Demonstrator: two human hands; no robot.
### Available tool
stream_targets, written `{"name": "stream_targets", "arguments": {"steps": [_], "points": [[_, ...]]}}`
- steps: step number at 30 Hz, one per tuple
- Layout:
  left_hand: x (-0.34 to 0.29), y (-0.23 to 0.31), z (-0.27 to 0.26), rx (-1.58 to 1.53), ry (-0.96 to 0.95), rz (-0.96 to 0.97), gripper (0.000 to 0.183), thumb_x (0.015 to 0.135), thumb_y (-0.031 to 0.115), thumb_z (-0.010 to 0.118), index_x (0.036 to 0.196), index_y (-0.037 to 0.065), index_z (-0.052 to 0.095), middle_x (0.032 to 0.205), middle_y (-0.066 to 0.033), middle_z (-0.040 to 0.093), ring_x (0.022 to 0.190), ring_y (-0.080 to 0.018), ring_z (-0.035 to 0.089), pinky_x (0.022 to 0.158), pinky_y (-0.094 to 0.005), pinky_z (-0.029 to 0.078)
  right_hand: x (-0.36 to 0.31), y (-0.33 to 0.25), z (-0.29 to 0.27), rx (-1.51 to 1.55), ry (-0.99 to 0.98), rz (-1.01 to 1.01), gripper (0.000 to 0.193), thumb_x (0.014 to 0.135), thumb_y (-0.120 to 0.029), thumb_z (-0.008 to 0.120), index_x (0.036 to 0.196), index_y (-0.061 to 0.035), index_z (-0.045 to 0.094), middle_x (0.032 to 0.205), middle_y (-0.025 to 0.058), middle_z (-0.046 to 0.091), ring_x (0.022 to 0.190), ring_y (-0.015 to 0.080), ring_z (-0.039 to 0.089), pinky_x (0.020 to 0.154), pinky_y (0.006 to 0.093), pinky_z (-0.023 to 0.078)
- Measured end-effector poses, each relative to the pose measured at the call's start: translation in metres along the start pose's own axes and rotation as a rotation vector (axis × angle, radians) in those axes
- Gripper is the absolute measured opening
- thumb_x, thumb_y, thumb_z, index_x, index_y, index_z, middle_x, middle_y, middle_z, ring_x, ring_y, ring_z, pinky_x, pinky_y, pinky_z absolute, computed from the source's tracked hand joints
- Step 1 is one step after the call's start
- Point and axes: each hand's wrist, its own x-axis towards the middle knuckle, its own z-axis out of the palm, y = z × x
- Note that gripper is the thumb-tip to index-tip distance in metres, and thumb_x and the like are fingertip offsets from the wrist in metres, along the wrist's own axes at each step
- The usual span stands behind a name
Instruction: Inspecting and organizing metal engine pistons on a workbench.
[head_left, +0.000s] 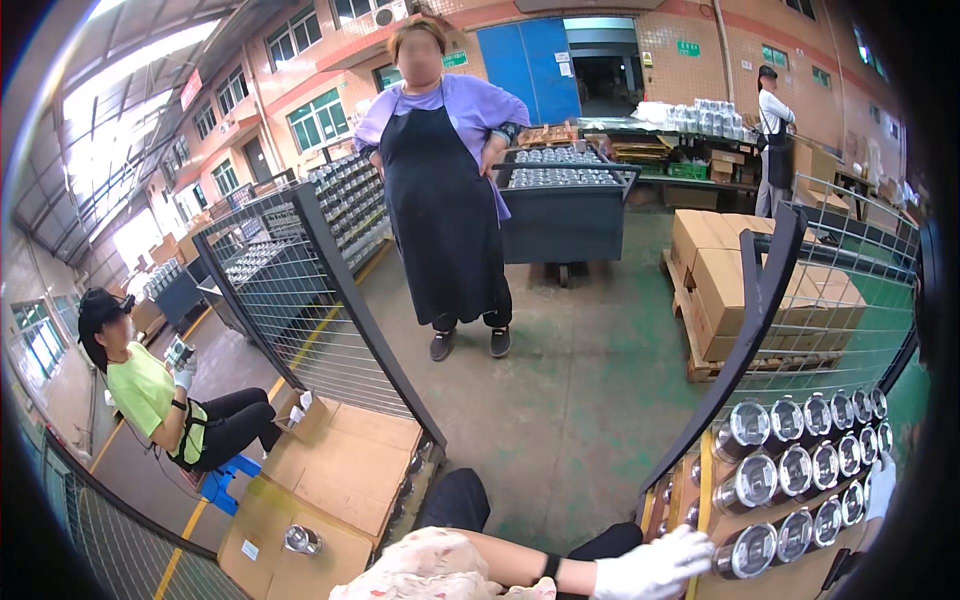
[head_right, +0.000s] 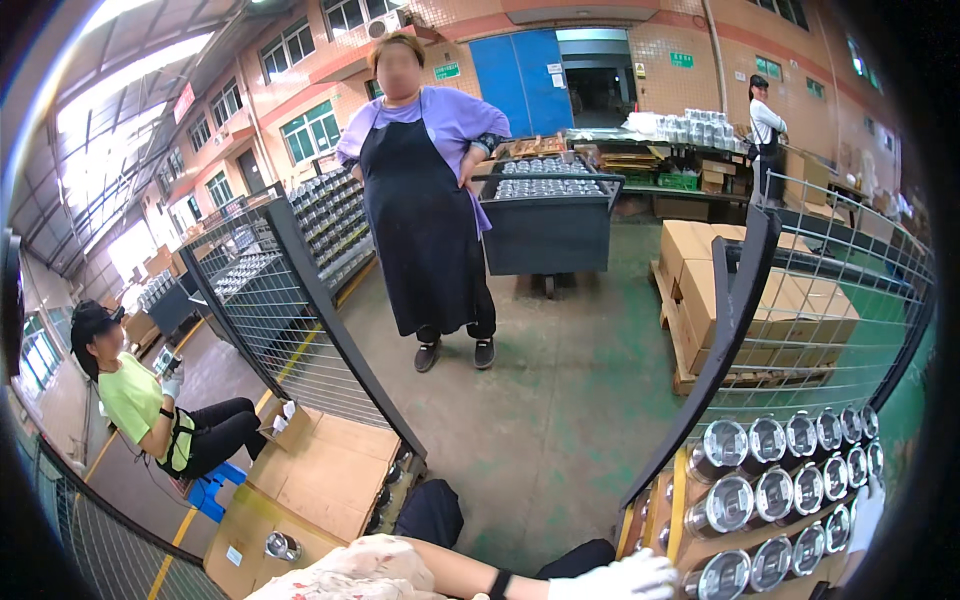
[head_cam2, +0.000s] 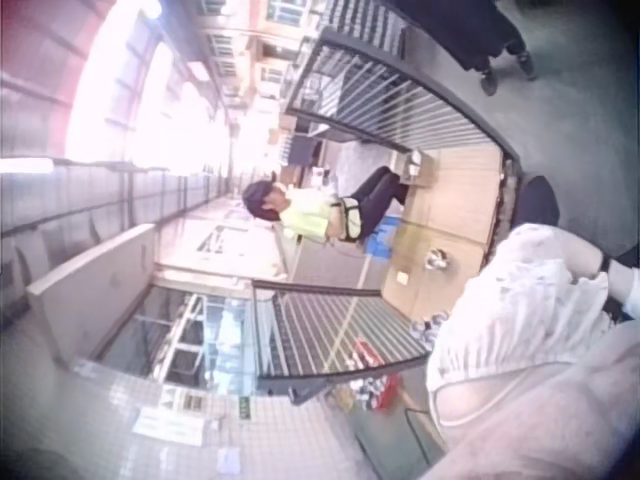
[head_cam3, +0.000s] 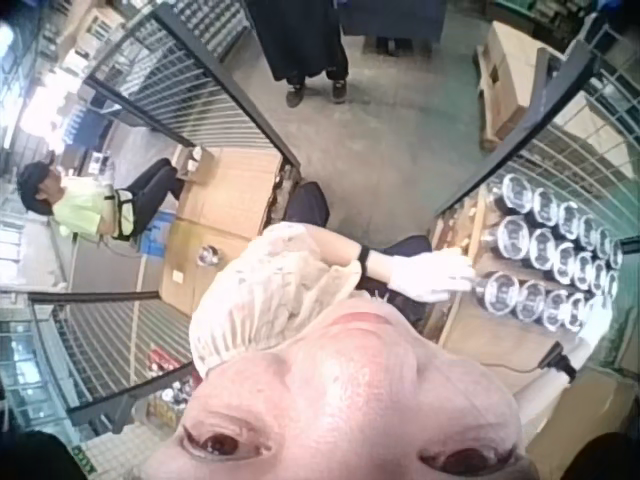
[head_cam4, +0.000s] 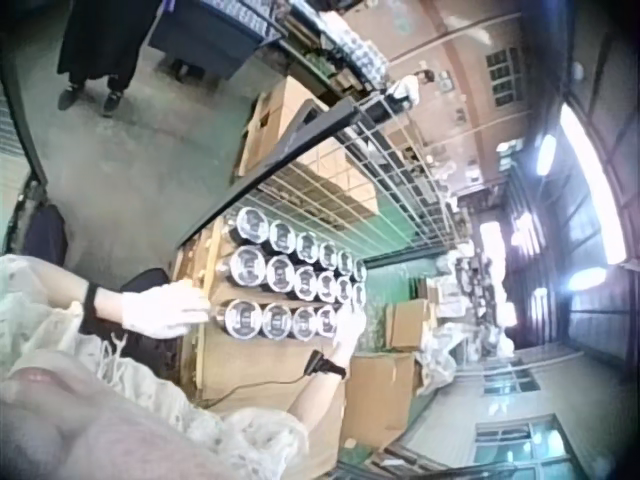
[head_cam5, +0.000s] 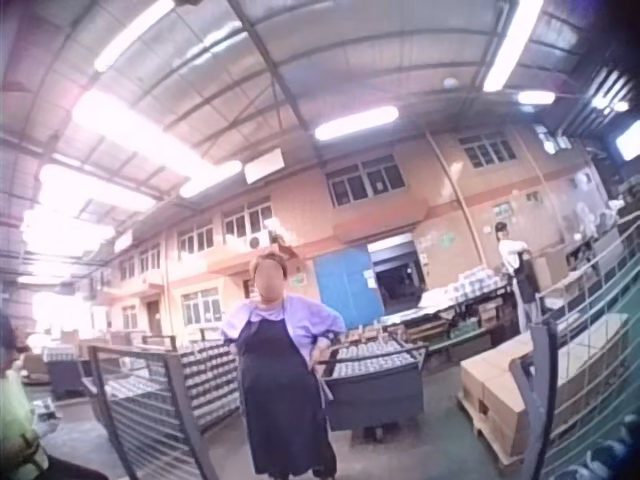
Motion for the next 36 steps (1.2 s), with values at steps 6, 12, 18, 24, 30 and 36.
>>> {"name": "stream_targets", "arguments": {"steps": [6,12,18,24,30,36], "points": [[-0.158,0.015,-0.091,0.322,-0.082,-0.493,0.022,0.075,0.018,0.056,0.086,0.002,0.067,0.103,-0.0176,0.06,0.093,-0.037,0.054,0.08,-0.0479,0.045,-0.158,-0.341,-0.074,0.166,-0.28,-0.19,0.043,0.098,-0.02,0.048,0.133,0.0042,0.049,0.133,0.0176,0.055,0.124,0.0298,0.05,0.107,0.0359,0.035],[-0.327,0.047,-0.124,0.558,-0.349,-1.175,0.027,0.081,0.029,0.058,0.092,0.008,0.07,0.106,-0.0117,0.061,0.109,-0.0303,0.053,0.097,-0.0492,0.036,-0.287,-0.44,-0.051,0.953,-0.803,-0.368,0.053,0.097,-0.035,0.052,0.132,0.0055,0.049,0.125,0.0211,0.058,0.114,0.0294,0.058,0.101,0.0418,0.044],[-0.45,0.14,-0.103,0.466,0.102,-1.619,0.035,0.085,0.033,0.054,0.103,0.007,0.069,0.109,-0.0145,0.061,0.109,-0.0322,0.055,0.095,-0.0502,0.039,-0.417,-0.598,0.066,1.456,-1.391,0.356,0.046,0.093,-0.022,0.059,0.129,0.0049,0.05,0.109,0.0169,0.065,0.096,0.0259,0.066,0.087,0.0392,0.054],[-0.551,0.172,-0.053,0.342,0.348,-2.091,0.036,0.085,0.036,0.052,0.097,0.009,0.071,0.102,-0.0142,0.065,0.103,-0.0318,0.06,0.095,-0.0513,0.041,-0.472,-0.683,0.092,1.219,-1.661,0.232,0.047,0.092,-0.026,0.063,0.127,0.0045,0.053,0.104,0.0134,0.067,0.093,0.0225,0.066,0.083,0.0348,0.055],[-0.6,0.184,0.036,0.117,0.638,-2.431,0.038,0.087,0.036,0.051,0.103,0.008,0.07,0.111,-0.0154,0.064,0.106,-0.0332,0.06,0.097,-0.0512,0.041,-0.501,-0.73,0.111,0.931,-1.691,-0.029,0.043,0.092,-0.029,0.064,0.123,0.0005,0.059,0.101,0.0096,0.068,0.089,0.0182,0.066,0.081,0.0318,0.054],[-0.612,0.217,0.095,0.681,1.234,-2.957,0.049,0.078,0.027,0.063,0.119,0.001,0.051,0.116,-0.0207,0.054,0.109,-0.0372,0.055,0.092,-0.0451,0.046,-0.519,-0.747,0.121,0.705,-1.735,-0.198,0.044,0.093,-0.033,0.062,0.123,-0.0003,0.059,0.1,0.0084,0.069,0.087,0.0159,0.066,0.083,0.0298,0.051]]}}
